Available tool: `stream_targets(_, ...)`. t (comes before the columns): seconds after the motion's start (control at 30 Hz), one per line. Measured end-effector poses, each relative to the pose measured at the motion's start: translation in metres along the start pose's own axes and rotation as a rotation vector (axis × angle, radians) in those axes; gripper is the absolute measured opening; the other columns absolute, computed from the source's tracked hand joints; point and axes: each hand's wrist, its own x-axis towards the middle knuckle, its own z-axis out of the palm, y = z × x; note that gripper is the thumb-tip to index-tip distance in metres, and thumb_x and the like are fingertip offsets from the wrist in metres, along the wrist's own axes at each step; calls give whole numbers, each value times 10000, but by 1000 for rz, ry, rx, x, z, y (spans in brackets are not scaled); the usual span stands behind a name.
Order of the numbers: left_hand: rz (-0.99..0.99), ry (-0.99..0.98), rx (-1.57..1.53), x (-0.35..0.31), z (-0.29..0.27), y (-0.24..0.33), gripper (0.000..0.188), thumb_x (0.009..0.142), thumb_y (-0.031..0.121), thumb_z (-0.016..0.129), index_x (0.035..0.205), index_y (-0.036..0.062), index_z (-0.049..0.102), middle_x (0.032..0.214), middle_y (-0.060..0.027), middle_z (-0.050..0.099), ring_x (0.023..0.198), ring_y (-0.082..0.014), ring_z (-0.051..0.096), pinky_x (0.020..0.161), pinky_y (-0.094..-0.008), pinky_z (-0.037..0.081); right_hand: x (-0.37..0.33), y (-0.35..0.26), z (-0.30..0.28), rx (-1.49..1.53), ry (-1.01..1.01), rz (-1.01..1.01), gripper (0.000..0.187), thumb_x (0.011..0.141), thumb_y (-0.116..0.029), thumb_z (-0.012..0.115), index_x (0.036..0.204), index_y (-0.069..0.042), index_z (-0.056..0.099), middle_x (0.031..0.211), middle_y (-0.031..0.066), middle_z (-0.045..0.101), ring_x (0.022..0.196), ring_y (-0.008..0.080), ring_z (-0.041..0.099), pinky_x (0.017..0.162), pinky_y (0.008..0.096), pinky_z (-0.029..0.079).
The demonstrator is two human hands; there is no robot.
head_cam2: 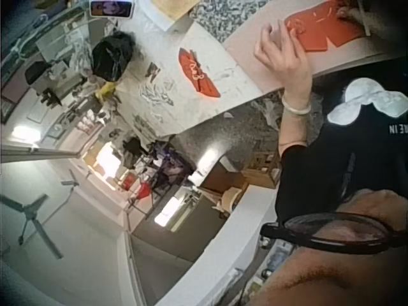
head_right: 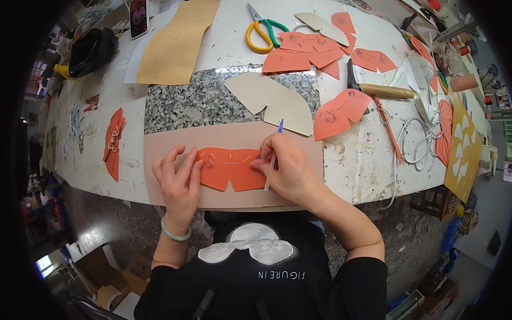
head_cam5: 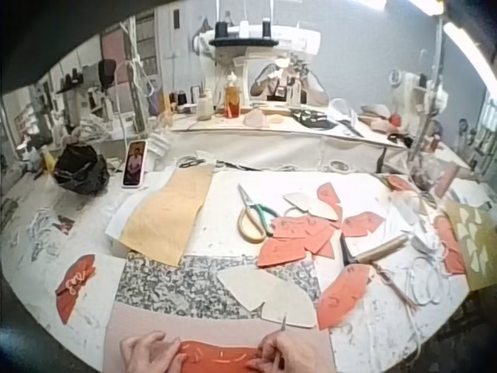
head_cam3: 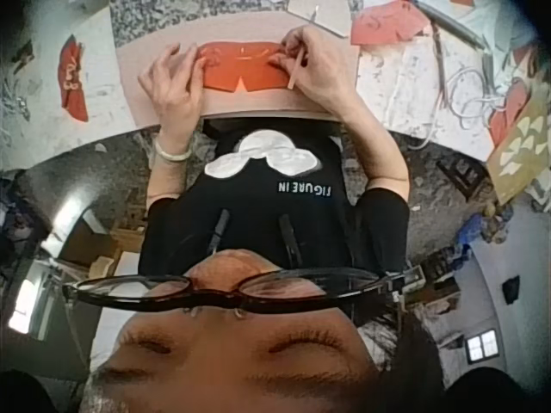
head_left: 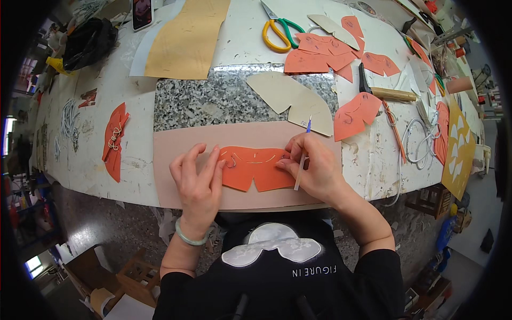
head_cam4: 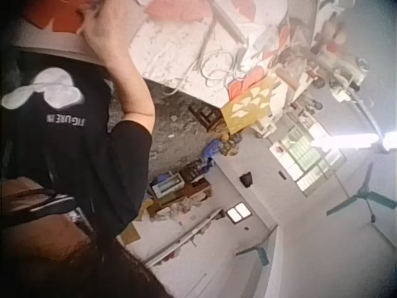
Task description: The person aligns red paper cutouts on a beige template and traces outlines with a blue pen. They then use a black marker to draw on a separate beige paper piece. The workspace contains scissors, a hammer, and various paper scraps.
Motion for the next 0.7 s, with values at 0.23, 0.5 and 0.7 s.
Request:
stream_targets(0.23, 140, -175, -180, -16, 9, 13, 391, 786, 102, 777, 1129, -62, 685, 1375, -227, 552, 1349, -426, 450, 1080, -500, 371, 1, 1, 0, -8, -30, 19, 347, 774, 7, 785, 925, -41, 477, 796, 110, 566, 663, 258, 581, 605, 358, 482)
stream_targets(0.5, 168, -161, -166, -19, 11, 11, 321, 795, 88, 765, 1081, -49, 713, 1324, -209, 597, 1332, -417, 477, 1085, -535, 357, -1, 4, 2, -36, -15, 23, 341, 767, -45, 817, 852, -68, 488, 869, 43, 619, 696, 162, 591, 570, 285, 465)
stream_targets(0.7, 169, -161, -164, -19, 11, 11, 320, 799, 83, 759, 1087, -48, 713, 1305, -196, 614, 1338, -418, 473, 1085, -533, 355, -1, -3, -2, -32, -66, 52, 307, 822, -55, 761, 958, -42, 486, 845, 116, 584, 720, 273, 594, 643, 365, 491)
